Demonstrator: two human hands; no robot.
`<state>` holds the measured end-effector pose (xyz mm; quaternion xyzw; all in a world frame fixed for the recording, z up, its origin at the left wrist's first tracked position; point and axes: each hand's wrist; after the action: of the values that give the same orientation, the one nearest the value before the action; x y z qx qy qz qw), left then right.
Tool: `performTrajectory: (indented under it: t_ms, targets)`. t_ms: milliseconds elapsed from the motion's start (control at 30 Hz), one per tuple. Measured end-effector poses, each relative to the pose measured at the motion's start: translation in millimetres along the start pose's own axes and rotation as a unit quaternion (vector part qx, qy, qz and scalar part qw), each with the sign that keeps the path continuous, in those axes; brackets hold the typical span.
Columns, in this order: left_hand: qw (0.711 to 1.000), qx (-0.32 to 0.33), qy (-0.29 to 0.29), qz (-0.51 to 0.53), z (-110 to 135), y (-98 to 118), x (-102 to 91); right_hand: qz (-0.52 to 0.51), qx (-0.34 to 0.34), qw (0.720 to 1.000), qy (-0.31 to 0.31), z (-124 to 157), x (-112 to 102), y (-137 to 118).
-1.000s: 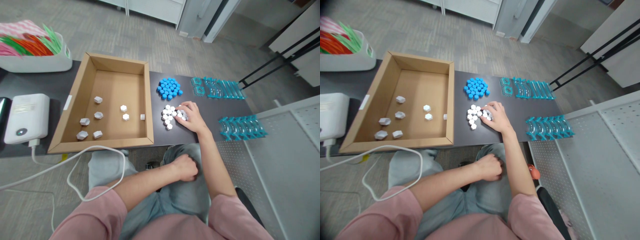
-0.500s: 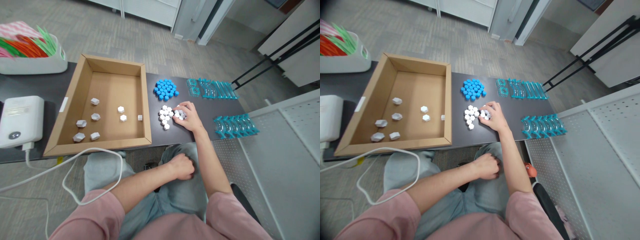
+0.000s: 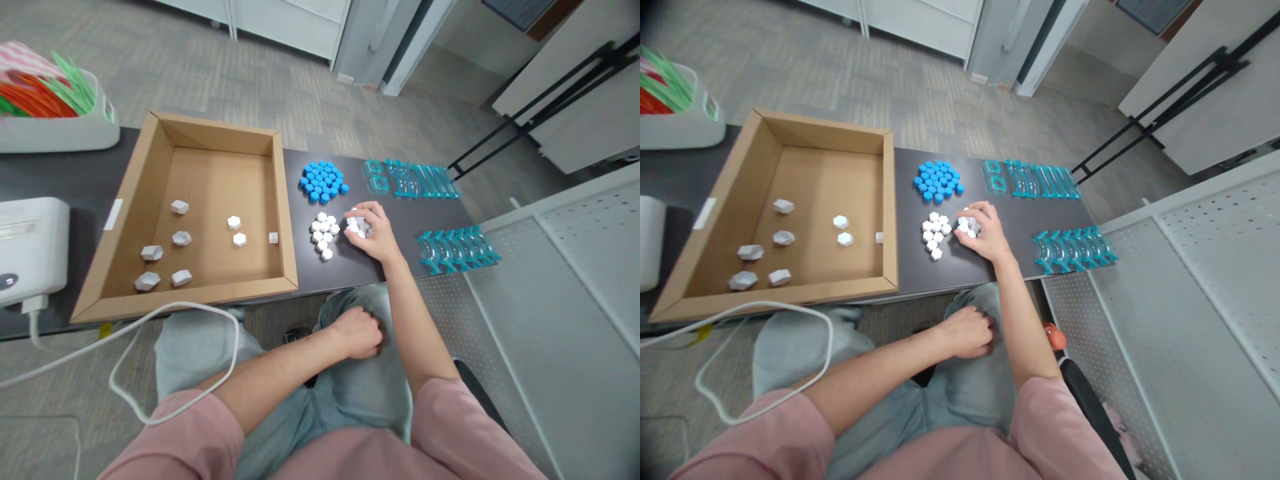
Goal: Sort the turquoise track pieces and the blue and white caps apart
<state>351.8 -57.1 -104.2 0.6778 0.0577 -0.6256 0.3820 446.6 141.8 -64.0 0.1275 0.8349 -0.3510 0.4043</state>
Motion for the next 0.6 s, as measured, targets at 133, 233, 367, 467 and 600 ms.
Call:
performTrajectory:
  t_ms: [133,233,367,467,600]
  targets:
    - [1.0,0.011,-0.001,0.006,-2,-1,-1.2,-0.008,-0.007,1.0,0.011,-2,-6,-1]
    - [1.0,0.014,-0.013,0.012,-4,-3,-3.8,-0.005,-0.023,0.999,0.026,-8,-9,-2]
    - [0.999,0.014,-0.025,0.014,-1,-4,-7.7,-0.021,-0.06,0.997,0.039,-26,-6,-14]
    - [0.999,0.012,-0.044,0.012,1,-3,-9.9,-0.027,-0.099,0.995,0.017,-52,1,-35]
    - [0.999,-0.016,-0.051,0.01,-5,-3,-12.4,-0.029,-0.199,0.979,-0.033,-98,25,-79]
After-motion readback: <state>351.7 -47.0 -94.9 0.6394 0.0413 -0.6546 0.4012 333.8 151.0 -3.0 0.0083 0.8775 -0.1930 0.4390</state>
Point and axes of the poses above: each hand's wrist, its own z-axis away from the middle knuckle, its own x-axis out of the palm, y = z × x, and after that the axes turned 6 degrees about -x, right-handed
